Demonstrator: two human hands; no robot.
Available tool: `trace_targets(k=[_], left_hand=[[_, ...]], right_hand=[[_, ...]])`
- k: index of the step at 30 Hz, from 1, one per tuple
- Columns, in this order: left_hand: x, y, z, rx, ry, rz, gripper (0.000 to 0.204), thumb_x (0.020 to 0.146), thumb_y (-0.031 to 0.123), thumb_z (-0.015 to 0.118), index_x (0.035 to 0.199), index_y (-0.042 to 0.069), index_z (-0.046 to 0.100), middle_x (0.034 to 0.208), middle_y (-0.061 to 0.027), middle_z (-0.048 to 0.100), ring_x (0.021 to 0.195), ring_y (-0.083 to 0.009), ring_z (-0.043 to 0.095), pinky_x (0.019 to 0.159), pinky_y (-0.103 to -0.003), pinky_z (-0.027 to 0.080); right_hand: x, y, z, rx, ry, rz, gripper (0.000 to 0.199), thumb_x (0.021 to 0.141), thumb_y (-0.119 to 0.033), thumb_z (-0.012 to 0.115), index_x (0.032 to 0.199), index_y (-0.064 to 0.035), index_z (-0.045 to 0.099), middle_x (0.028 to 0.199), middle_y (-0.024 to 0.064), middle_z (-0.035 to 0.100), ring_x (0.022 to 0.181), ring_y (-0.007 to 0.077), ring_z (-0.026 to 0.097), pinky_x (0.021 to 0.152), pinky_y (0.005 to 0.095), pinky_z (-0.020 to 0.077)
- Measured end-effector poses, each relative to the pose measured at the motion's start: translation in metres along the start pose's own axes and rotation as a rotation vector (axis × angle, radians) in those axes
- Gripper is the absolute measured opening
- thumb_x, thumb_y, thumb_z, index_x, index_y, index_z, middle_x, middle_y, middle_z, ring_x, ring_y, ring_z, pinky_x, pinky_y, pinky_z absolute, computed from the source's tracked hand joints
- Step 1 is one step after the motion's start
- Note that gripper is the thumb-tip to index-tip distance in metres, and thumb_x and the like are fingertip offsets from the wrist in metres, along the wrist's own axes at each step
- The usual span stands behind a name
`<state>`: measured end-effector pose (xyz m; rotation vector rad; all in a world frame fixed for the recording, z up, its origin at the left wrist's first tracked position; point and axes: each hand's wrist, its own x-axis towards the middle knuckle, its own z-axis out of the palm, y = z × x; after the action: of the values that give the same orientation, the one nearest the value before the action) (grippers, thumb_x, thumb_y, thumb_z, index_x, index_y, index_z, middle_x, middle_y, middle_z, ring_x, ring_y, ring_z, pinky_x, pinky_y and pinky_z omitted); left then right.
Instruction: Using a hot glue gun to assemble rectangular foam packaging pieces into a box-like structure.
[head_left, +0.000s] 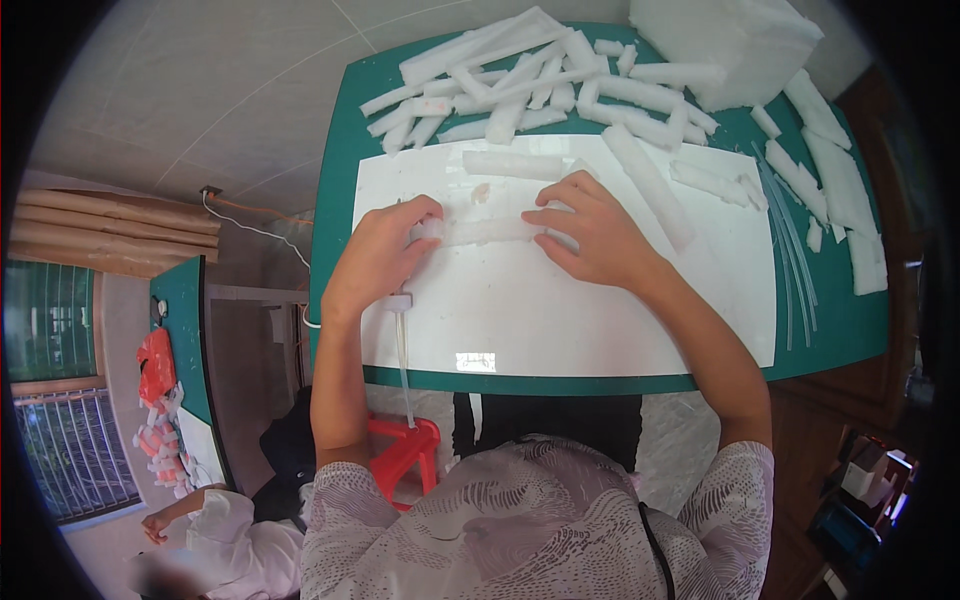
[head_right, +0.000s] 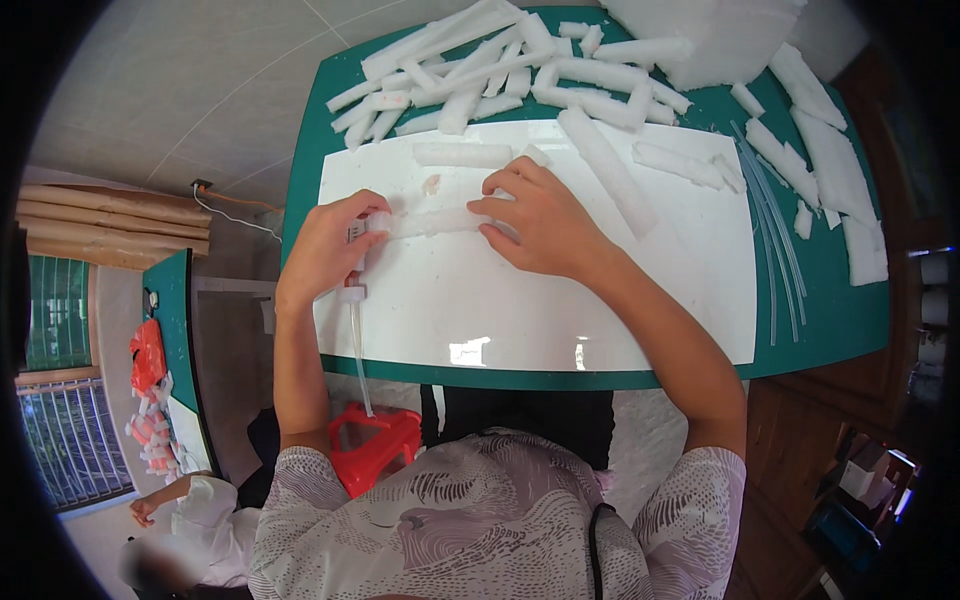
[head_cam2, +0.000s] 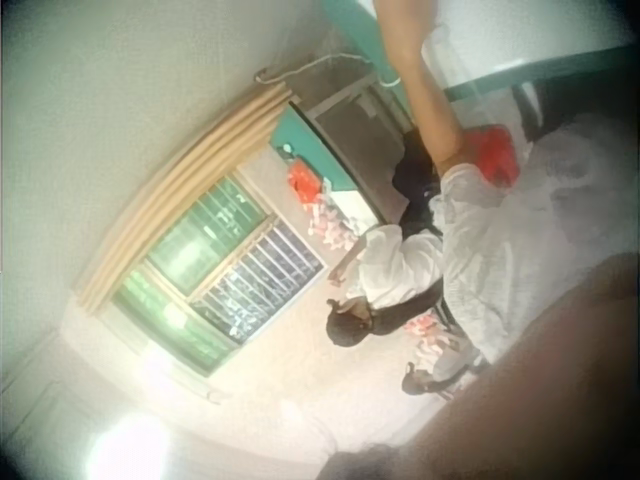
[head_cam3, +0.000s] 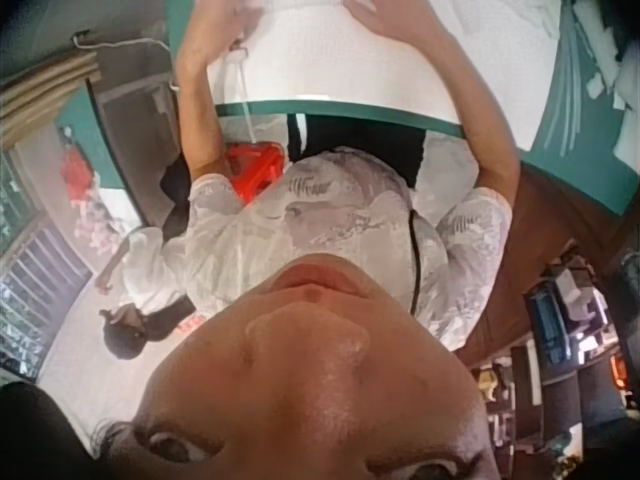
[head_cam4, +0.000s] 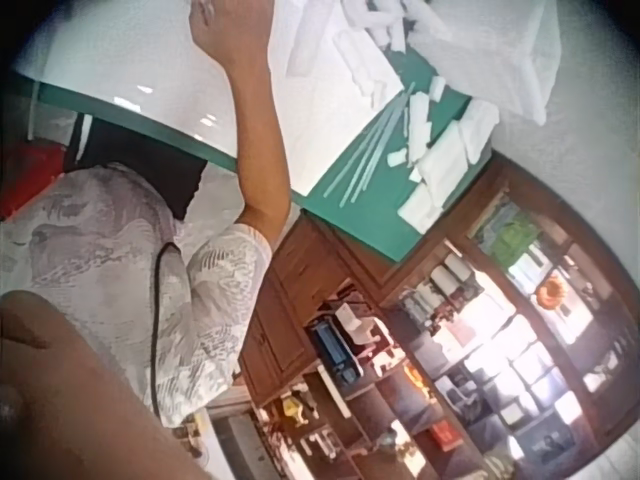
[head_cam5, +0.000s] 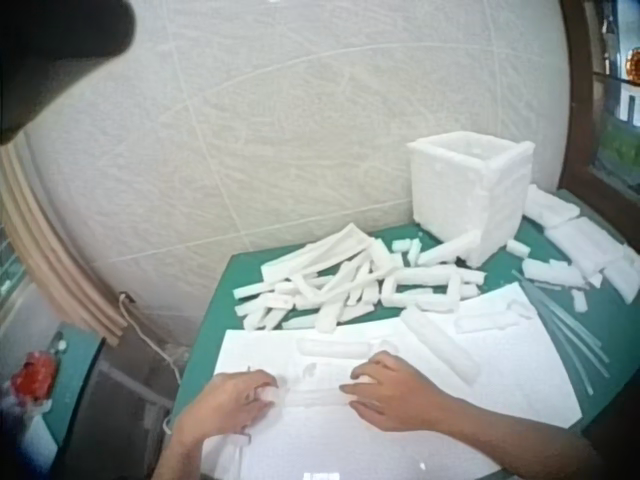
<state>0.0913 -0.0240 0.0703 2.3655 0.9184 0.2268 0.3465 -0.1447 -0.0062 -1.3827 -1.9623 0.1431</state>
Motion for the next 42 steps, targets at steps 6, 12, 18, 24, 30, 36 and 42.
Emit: trace_targets(k=[6,12,18,24,30,36,42], left_hand=[[-0.003,0.001,0.001,0.017,0.021,0.043,0.023,0.083,0.002,0.072,0.105,0.004,0.064,0.091,-0.0141,0.070,0.064,-0.0251,0.066,0.059,-0.034,0.052],[-0.004,-0.003,0.004,0.022,0.001,0.071,0.027,0.083,0.003,0.069,0.109,0.002,0.061,0.097,-0.0205,0.069,0.091,-0.0398,0.066,0.079,-0.042,0.052],[-0.003,-0.006,0.004,0.089,0.029,0.112,0.026,0.082,0.005,0.072,0.106,0.004,0.062,0.096,-0.0171,0.069,0.088,-0.0377,0.066,0.079,-0.040,0.052],[-0.003,-0.005,0.010,0.254,0.086,0.240,0.028,0.080,0.005,0.071,0.106,0.003,0.062,0.090,-0.0185,0.067,0.087,-0.0377,0.065,0.078,-0.044,0.051],[0.002,0.008,-0.001,0.450,-0.064,0.201,0.028,0.078,0.007,0.072,0.105,0.004,0.062,0.087,-0.0173,0.067,0.087,-0.0365,0.065,0.078,-0.045,0.051],[0.020,0.019,-0.009,0.534,-0.216,0.231,0.024,0.077,0.006,0.070,0.099,0.002,0.061,0.080,-0.0170,0.067,0.083,-0.0374,0.066,0.077,-0.046,0.052],[0.034,0.021,-0.004,0.598,-0.223,0.252,0.024,0.075,0.001,0.065,0.099,0.001,0.062,0.077,-0.0189,0.066,0.079,-0.0384,0.067,0.073,-0.047,0.053]], right_hand=[[-0.001,-0.002,-0.001,0.005,-0.010,0.004,0.025,0.079,-0.010,0.074,0.104,-0.0094,0.074,0.108,0.0086,0.065,0.103,0.0280,0.055,0.090,0.0364,0.0494],[-0.001,-0.003,-0.002,0.019,-0.020,0.007,0.025,0.079,-0.010,0.074,0.104,-0.0083,0.074,0.106,0.0087,0.065,0.101,0.0282,0.056,0.088,0.0366,0.0496],[0.003,-0.004,-0.004,0.020,-0.030,0.000,0.024,0.079,-0.011,0.074,0.102,-0.0071,0.074,0.103,0.0076,0.065,0.101,0.0263,0.056,0.088,0.0357,0.0491],[0.000,0.001,-0.003,0.036,-0.025,-0.019,0.025,0.079,-0.011,0.073,0.103,-0.0072,0.073,0.103,0.0078,0.064,0.100,0.0291,0.056,0.087,0.0379,0.0493],[-0.003,-0.004,-0.002,0.041,-0.041,-0.009,0.025,0.081,-0.012,0.072,0.105,-0.0077,0.073,0.103,0.0074,0.064,0.101,0.0288,0.056,0.088,0.0374,0.0494],[-0.002,-0.005,-0.003,0.031,-0.058,-0.001,0.024,0.081,-0.013,0.072,0.105,-0.0081,0.074,0.102,0.0069,0.064,0.100,0.0278,0.056,0.087,0.0366,0.0499],[0.003,-0.002,-0.005,0.029,-0.070,-0.002,0.024,0.081,-0.013,0.072,0.105,-0.0081,0.074,0.101,0.0075,0.065,0.099,0.0279,0.056,0.087,0.0362,0.0495]])
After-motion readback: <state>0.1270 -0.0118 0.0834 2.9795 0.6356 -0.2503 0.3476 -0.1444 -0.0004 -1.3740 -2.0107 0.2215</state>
